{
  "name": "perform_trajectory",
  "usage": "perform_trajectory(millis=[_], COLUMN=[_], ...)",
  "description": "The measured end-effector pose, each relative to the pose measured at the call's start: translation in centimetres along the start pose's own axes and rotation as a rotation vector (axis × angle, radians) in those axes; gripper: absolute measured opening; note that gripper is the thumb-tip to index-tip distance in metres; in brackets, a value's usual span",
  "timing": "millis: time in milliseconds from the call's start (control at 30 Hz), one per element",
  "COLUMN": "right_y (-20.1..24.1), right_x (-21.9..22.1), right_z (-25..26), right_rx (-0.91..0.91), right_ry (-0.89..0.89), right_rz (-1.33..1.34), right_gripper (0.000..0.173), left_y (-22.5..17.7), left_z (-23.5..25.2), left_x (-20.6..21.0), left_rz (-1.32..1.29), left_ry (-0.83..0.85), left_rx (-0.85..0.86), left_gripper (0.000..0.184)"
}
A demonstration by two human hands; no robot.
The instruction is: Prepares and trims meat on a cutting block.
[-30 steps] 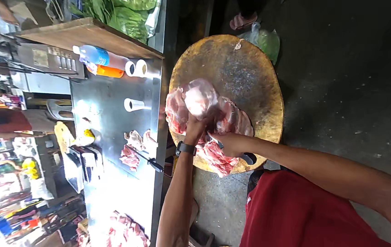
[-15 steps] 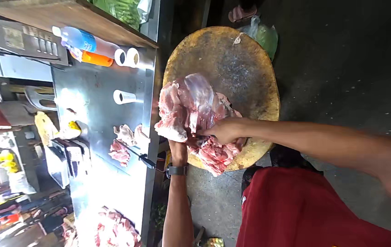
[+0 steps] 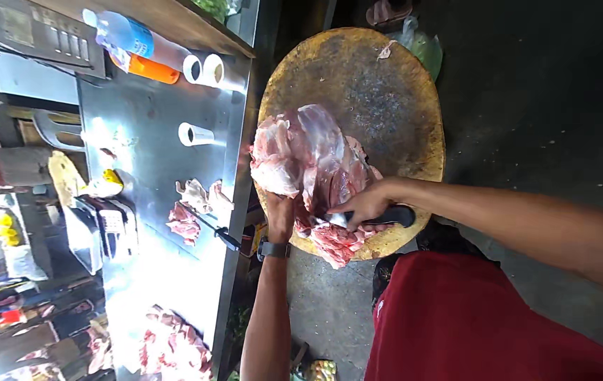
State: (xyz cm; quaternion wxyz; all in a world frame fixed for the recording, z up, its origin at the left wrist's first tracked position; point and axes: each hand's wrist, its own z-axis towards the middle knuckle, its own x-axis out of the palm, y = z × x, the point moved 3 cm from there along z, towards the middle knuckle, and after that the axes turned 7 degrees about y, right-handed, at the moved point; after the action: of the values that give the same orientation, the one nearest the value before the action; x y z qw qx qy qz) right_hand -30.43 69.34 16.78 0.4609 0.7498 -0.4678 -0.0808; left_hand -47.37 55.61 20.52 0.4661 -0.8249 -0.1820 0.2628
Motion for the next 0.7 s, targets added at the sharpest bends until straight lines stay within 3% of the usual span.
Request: perform_trajectory(millis=[67,133,300,400,467,600,700], right_y=[-1.6,-1.3,1.0,2.1,2.8,4.5,4.9], right_x=[1.4,2.8,7.0,7.8,8.1,10.0,12.5], right_z=[-1.3,-1.7,3.2,7.0,8.7,11.1,14.2], right_rx=[-0.027,-0.071,-0.211,-0.206,-0.185,-0.074,-0.034], right_ry=[0.005,-0.103,-0.667,-0.937,-1.064,-1.236,-1.300], right_rz=[0.255,0.343,0.331,0.363,0.391,0.377,0.339], right_gripper=[0.069,0.065,0.069,0.070,0.072,0.077,0.064], left_y=[0.2,0.6,1.7,1.9,1.5,1.0,0.8], left_z=[-1.3,-1.7,-2.6,-1.7,-2.1,-2.9,-2.0], left_x=[-0.9,-1.5,-2.3,-2.2,-1.8,-2.1,-1.9], left_rz=[-0.052,-0.128,-0.211,-0.253,-0.190,-0.011,-0.016], left_ry=[-0.049,-0.098,-0.145,-0.116,-0.068,0.105,0.121], left_rx=[0.031,0.065,0.091,0.152,0.169,0.258,0.314], left_gripper=[0.039,0.029,0.023,0.023,0.025,0.048,0.049])
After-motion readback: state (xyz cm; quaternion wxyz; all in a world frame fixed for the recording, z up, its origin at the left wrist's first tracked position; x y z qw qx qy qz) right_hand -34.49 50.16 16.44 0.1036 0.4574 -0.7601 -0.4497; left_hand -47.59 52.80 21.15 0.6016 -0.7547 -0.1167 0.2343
